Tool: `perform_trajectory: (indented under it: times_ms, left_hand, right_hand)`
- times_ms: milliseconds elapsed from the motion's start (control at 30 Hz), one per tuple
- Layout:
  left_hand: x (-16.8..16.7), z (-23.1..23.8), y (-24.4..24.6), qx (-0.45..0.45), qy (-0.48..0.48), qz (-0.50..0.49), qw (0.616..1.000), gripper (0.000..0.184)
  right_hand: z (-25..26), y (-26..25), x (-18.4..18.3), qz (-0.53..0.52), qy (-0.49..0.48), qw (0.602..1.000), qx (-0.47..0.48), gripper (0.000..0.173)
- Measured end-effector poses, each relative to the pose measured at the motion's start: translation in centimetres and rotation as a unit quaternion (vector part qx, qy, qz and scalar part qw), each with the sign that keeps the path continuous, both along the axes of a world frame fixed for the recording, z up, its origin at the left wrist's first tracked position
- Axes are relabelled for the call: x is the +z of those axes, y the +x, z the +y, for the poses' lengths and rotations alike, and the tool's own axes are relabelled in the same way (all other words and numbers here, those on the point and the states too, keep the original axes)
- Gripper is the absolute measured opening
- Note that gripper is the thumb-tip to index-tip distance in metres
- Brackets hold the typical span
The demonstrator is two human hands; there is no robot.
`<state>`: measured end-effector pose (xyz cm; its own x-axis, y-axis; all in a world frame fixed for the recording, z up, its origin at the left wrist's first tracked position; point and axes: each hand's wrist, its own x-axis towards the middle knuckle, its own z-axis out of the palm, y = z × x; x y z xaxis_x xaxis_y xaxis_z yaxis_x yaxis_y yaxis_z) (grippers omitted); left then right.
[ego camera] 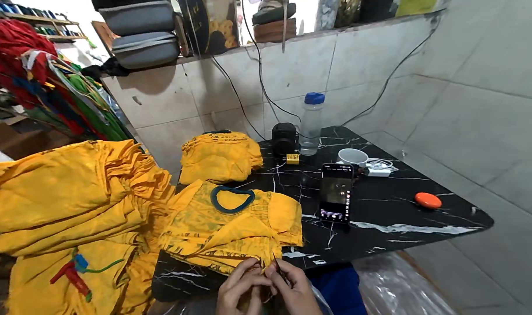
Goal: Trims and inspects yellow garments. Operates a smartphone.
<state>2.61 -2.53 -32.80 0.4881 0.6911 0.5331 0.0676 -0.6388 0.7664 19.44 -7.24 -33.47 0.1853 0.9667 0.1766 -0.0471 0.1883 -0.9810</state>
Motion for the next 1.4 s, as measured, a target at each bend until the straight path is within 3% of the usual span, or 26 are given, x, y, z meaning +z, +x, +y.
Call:
perform_trajectory:
  times_ms: [133, 333, 500, 633, 800, 933, 1067, 1267, 1400]
  left_hand:
    - [-0.3, 0.3, 1.0, 0.055, -0.032, -0.073, 0.995, 0.025]
    - [-0.3, 0.5, 1.5, 0.078, -0.019, -0.108, 0.991, 0.014]
    - [-0.3, 0.3, 1.6, 0.075, -0.030, -0.108, 0.991, 0.014]
    - [-0.4, 0.4, 1.4, 0.091, 0.002, -0.081, 0.993, 0.012]
    - [0.9, -0.1, 1.4, 0.050, -0.009, 0.013, 0.999, 0.035]
    - [0.7, 0.2, 1.1, 0.070, 0.070, 0.060, 0.993, 0.019]
    - [0.3, 0.8, 0.4, 0.082, 0.077, 0.023, 0.993, 0.006]
    - [-0.4, 1.7, 0.2, 0.104, 0.045, -0.033, 0.993, 0.007]
    - [-0.3, 1.4, 0.3, 0.101, -0.038, -0.066, 0.992, 0.011]
  right_hand:
    - [-0.2, -0.2, -0.3, -0.036, 0.006, 0.999, -0.009, 0.016]
    - [-0.3, -0.3, 0.0, -0.121, -0.018, 0.991, -0.049, 0.027]
    - [-0.1, -0.3, 0.1, -0.023, -0.024, 0.999, -0.031, 0.012]
    - [-0.1, -0.1, -0.2, -0.039, -0.019, 0.999, -0.025, 0.014]
    - [-0.3, 0.1, -0.5, -0.106, -0.004, 0.994, -0.022, 0.018]
    - [-1.2, -0.1, 0.6, -0.191, 0.013, 0.981, -0.025, 0.013]
    - [-2.3, -0.2, 1.9, -0.210, 0.035, 0.977, -0.004, 0.012]
    - [-1.6, 1.3, 1.2, -0.214, 0.011, 0.977, -0.017, 0.033]
    - [-1.2, 1.6, 0.2, -0.231, 0.020, 0.972, -0.026, 0.042]
